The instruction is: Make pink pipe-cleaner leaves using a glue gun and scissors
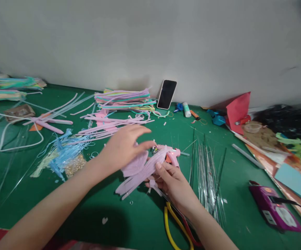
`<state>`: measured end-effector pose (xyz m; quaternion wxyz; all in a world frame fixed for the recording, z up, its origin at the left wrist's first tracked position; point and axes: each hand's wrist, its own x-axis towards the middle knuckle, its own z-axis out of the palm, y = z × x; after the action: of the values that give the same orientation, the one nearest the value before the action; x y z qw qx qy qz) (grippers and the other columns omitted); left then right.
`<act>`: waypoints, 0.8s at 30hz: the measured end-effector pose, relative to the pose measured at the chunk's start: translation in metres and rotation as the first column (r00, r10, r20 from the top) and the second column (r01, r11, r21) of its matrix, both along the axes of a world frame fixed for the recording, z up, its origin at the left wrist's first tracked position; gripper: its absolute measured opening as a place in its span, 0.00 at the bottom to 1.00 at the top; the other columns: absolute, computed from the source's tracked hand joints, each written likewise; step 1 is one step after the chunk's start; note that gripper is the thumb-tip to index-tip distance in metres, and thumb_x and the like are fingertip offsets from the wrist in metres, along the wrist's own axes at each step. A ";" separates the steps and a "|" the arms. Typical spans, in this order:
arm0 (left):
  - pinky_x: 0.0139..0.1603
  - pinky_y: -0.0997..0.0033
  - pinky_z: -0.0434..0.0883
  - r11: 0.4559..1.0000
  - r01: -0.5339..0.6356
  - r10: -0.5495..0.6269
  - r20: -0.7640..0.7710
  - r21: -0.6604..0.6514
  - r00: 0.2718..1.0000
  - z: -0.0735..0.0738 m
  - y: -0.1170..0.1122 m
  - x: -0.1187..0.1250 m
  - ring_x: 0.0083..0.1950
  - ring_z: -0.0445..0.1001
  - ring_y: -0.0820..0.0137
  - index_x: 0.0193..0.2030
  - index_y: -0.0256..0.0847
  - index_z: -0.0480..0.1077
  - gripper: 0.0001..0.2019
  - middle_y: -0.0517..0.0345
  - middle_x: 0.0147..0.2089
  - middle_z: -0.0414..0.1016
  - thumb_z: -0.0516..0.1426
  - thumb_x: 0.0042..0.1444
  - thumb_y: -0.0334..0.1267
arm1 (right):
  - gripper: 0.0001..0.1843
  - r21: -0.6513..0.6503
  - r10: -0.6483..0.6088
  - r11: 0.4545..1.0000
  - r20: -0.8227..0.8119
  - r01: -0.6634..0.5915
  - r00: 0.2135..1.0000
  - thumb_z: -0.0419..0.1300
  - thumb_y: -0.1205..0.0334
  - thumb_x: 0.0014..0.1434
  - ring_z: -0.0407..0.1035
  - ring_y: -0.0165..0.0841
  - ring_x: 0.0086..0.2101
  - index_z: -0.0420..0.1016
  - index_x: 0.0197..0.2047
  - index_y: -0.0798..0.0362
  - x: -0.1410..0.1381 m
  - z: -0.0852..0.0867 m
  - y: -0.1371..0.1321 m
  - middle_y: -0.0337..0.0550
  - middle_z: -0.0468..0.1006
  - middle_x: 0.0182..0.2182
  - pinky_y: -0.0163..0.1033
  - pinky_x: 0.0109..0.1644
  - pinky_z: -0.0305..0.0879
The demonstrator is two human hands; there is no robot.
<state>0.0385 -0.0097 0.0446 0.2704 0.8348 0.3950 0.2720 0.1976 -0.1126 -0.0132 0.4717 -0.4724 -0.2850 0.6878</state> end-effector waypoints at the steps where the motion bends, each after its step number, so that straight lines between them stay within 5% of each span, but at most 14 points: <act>1: 0.62 0.54 0.57 0.992 -0.115 0.113 0.042 0.061 0.993 -0.001 0.000 -0.007 0.61 0.65 0.55 0.51 0.42 0.73 0.22 0.49 0.58 0.72 0.56 0.56 0.53 | 0.19 0.005 -0.035 0.999 -0.030 0.035 0.999 0.63 0.46 0.54 0.76 0.33 0.30 0.78 0.42 0.52 0.000 0.001 0.001 0.42 0.81 0.30 0.37 0.35 0.73; 3: 0.62 0.51 0.58 0.962 -0.272 0.273 0.159 -0.029 0.949 -0.005 -0.002 -0.021 0.63 0.63 0.54 0.57 0.43 0.67 0.27 0.47 0.62 0.67 0.57 0.54 0.54 | 0.18 0.021 -0.108 0.994 -0.092 0.111 0.990 0.64 0.48 0.54 0.76 0.32 0.31 0.77 0.44 0.50 -0.001 0.004 0.004 0.41 0.81 0.32 0.37 0.36 0.73; 5: 0.55 0.56 0.67 0.912 -0.219 0.333 0.312 -0.347 0.890 -0.014 -0.006 -0.030 0.58 0.69 0.56 0.62 0.43 0.61 0.30 0.44 0.60 0.69 0.57 0.55 0.54 | 0.17 0.042 -0.168 0.983 -0.154 0.176 0.974 0.65 0.50 0.54 0.75 0.31 0.30 0.77 0.45 0.48 -0.004 0.005 0.007 0.40 0.81 0.34 0.37 0.36 0.73; 7: 0.46 0.61 0.73 0.743 0.001 0.318 0.355 -0.669 0.879 -0.025 -0.011 -0.033 0.49 0.75 0.59 0.62 0.43 0.60 0.30 0.44 0.54 0.74 0.57 0.56 0.53 | 0.15 0.075 -0.197 0.973 -0.206 0.216 0.958 0.65 0.52 0.54 0.75 0.29 0.30 0.77 0.44 0.48 -0.007 0.004 0.012 0.39 0.81 0.35 0.35 0.36 0.73; 9: 0.40 0.67 0.74 0.590 0.137 0.305 0.377 -0.796 0.874 -0.034 -0.015 -0.031 0.41 0.78 0.63 0.60 0.41 0.62 0.28 0.47 0.47 0.78 0.60 0.55 0.49 | 0.12 0.105 -0.197 0.969 -0.228 0.225 0.953 0.65 0.53 0.55 0.73 0.27 0.28 0.78 0.42 0.48 -0.007 0.001 0.016 0.37 0.80 0.33 0.33 0.35 0.72; 13: 0.33 0.72 0.75 0.566 0.181 0.305 0.409 -0.804 0.860 -0.043 -0.015 -0.027 0.34 0.79 0.67 0.57 0.41 0.64 0.28 0.52 0.40 0.80 0.65 0.50 0.42 | 0.10 0.121 -0.196 0.970 -0.126 0.211 0.973 0.66 0.54 0.53 0.70 0.25 0.25 0.79 0.34 0.52 0.001 -0.005 0.020 0.36 0.78 0.27 0.31 0.31 0.71; 19: 0.30 0.71 0.76 0.517 0.208 0.265 0.386 -0.831 0.884 -0.046 -0.011 -0.029 0.31 0.79 0.66 0.50 0.40 0.70 0.23 0.55 0.34 0.80 0.66 0.48 0.43 | 0.14 0.082 -0.216 0.973 0.026 0.214 0.976 0.69 0.55 0.49 0.72 0.28 0.27 0.79 0.38 0.53 0.008 -0.011 0.021 0.39 0.80 0.29 0.30 0.28 0.72; 24: 0.38 0.69 0.75 0.407 0.340 0.461 0.512 -0.848 0.725 -0.053 -0.012 -0.026 0.35 0.79 0.66 0.42 0.37 0.73 0.21 0.52 0.34 0.80 0.60 0.52 0.54 | 0.12 0.050 -0.370 0.926 -0.077 0.374 0.926 0.70 0.57 0.49 0.71 0.25 0.24 0.77 0.36 0.53 0.004 -0.006 0.025 0.35 0.79 0.27 0.28 0.26 0.72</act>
<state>0.0125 -0.0215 -0.0089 0.7918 0.3658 0.3790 0.3092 0.2013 -0.0878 -0.0194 0.6176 -0.4795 -0.1962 0.5917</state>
